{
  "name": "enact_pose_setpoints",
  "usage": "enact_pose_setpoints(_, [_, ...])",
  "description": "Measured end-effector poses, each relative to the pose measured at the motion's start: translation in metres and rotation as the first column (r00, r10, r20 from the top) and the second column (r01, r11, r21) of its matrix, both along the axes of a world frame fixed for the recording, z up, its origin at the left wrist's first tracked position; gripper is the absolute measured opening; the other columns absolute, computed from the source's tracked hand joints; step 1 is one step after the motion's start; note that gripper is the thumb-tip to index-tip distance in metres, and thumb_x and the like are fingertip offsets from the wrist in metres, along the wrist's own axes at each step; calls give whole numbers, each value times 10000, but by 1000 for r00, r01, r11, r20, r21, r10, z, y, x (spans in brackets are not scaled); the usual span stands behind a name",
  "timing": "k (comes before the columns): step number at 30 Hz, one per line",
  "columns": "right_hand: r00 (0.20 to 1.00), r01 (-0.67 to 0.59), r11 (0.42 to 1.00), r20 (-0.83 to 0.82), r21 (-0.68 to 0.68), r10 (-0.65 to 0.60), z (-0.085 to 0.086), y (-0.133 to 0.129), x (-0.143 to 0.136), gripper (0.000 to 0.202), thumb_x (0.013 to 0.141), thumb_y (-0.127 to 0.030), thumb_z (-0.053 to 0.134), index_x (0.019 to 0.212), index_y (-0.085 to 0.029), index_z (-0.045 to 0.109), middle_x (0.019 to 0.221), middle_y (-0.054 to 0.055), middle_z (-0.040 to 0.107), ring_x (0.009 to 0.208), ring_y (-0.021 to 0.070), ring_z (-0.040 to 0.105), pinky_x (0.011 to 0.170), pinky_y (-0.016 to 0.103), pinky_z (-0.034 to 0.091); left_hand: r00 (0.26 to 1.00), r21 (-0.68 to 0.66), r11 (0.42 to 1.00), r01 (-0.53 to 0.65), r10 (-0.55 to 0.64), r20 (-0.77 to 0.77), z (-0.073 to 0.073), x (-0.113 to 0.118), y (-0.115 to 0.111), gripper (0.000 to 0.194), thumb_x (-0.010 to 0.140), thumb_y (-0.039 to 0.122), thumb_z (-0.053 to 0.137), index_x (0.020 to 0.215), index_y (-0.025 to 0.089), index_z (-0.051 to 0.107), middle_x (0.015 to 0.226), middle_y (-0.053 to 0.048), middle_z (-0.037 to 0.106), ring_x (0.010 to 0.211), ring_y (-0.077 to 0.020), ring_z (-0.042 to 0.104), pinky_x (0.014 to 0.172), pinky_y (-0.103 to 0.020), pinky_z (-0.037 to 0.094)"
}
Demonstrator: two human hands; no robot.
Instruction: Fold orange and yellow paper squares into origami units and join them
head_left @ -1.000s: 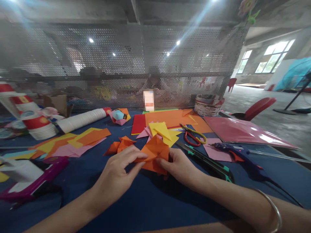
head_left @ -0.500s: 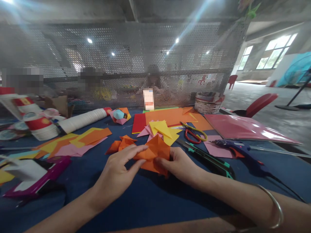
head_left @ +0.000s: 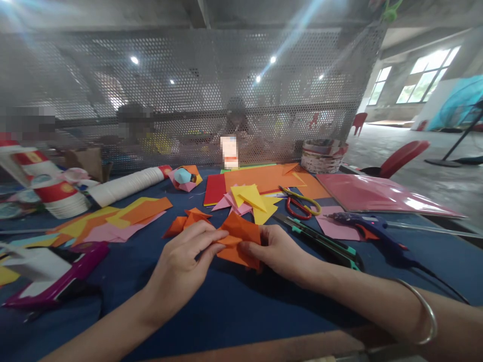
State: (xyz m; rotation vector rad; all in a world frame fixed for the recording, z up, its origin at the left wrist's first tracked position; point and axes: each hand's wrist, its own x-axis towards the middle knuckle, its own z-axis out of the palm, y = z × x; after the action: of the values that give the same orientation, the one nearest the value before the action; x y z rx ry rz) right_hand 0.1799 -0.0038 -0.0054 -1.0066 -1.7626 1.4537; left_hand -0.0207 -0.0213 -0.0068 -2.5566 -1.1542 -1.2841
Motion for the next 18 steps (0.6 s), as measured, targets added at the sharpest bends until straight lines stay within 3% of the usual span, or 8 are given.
enact_pose_setpoints(11, [1000,-5,1000,-15,18,6,-3,1,1,203,841,-345,533,728,-177,546,614,-40,493,469,66,440,444,170,421,999,-33,999,41,-40,18,5,3,-2,181,901,123,546,950,220,691,832,11,588,755,-93,583,682,-187,452])
enact_pose_setpoints(18, [999,19,999,33,31,-20,1,-1,1,187,820,-265,540,656,-174,531,565,-39,508,449,67,452,436,166,406,999,-69,996,50,-49,17,6,3,-2,167,909,152,533,906,239,676,826,9,567,746,-108,574,660,-208,452])
